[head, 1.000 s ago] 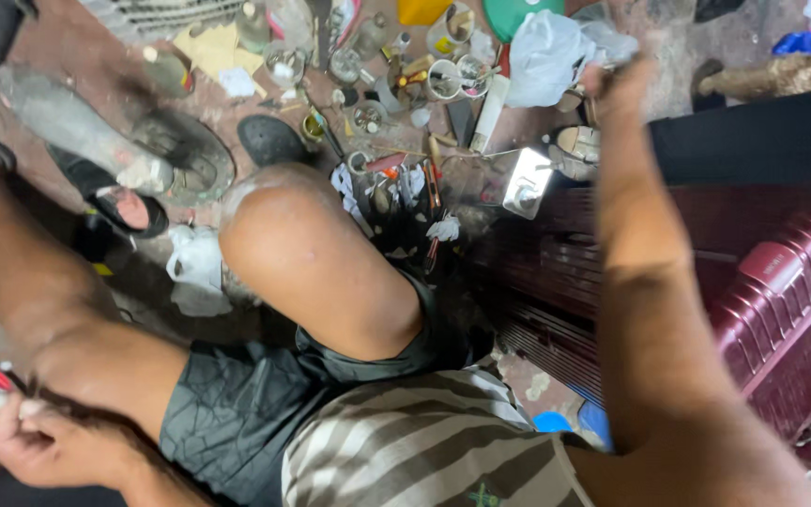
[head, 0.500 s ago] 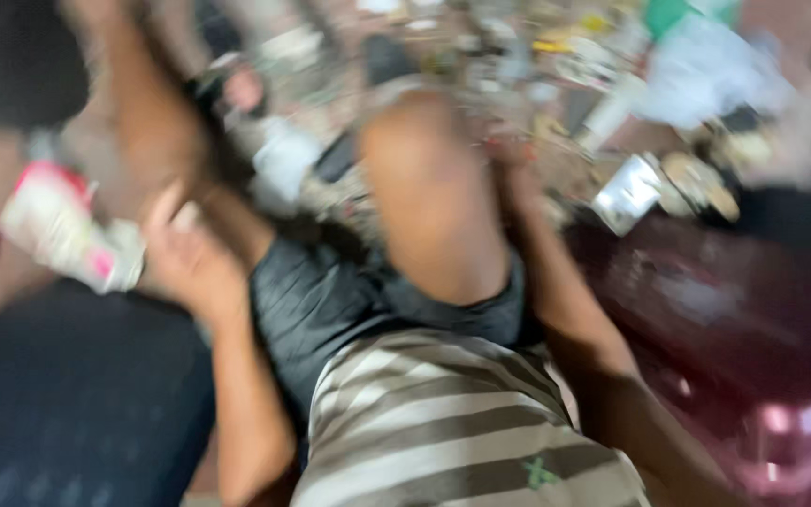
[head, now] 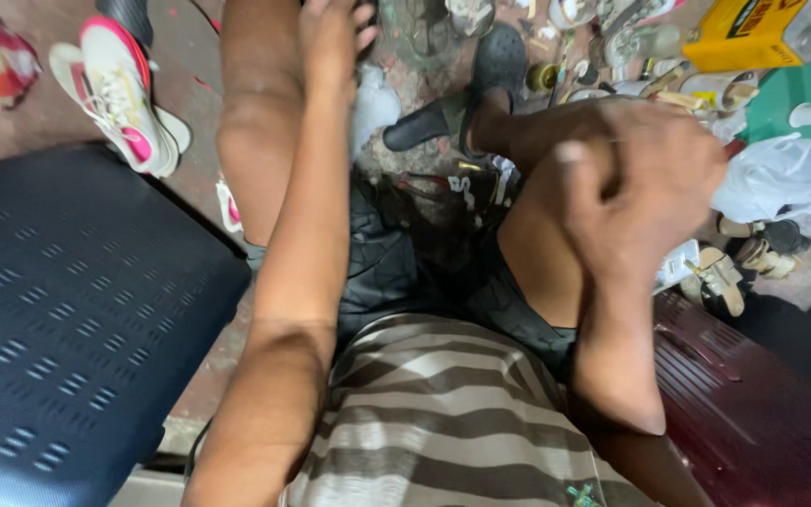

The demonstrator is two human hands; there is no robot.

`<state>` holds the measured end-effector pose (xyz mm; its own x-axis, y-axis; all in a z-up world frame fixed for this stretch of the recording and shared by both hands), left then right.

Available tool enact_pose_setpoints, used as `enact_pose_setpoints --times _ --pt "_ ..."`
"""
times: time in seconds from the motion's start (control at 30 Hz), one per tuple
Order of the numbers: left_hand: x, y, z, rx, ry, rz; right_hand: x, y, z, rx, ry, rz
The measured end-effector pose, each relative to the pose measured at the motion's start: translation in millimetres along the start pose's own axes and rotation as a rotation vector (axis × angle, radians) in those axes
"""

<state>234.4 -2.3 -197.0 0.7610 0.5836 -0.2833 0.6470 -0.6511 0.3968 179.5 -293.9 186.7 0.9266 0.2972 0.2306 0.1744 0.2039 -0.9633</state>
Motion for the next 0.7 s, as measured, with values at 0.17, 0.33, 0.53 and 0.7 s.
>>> enact_pose_setpoints --times 0.17,0.33,0.53,0.7 --pt "-13.8 26.5 65.6 1.198 0.113 0.207 -4.4 6.3 -31.1 0.11 0.034 0.064" --pt "-68.5 36.1 137.6 1.489 -0.178 0.713 -0.5 14.4 -39.1 0.074 0.043 0.067" --pt "-87.1 17.0 188.2 1.595 -0.022 0.609 -0.3 0.8 -41.5 0.234 0.097 0.101" --pt "-95.9 7.9 208.2 1.752 0.115 0.553 -2.7 -6.6 -42.8 0.256 0.196 0.108"
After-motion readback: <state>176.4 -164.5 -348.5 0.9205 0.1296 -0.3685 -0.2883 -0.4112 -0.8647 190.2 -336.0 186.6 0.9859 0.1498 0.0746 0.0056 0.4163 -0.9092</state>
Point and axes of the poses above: each hand's wrist, its own x-axis towards the middle knuckle, its own y-axis out of the palm, z = x × y, the point moved 4 cm from there along x, towards the middle knuckle, and after that the axes turned 10 degrees about y, right-handed, at the moved point
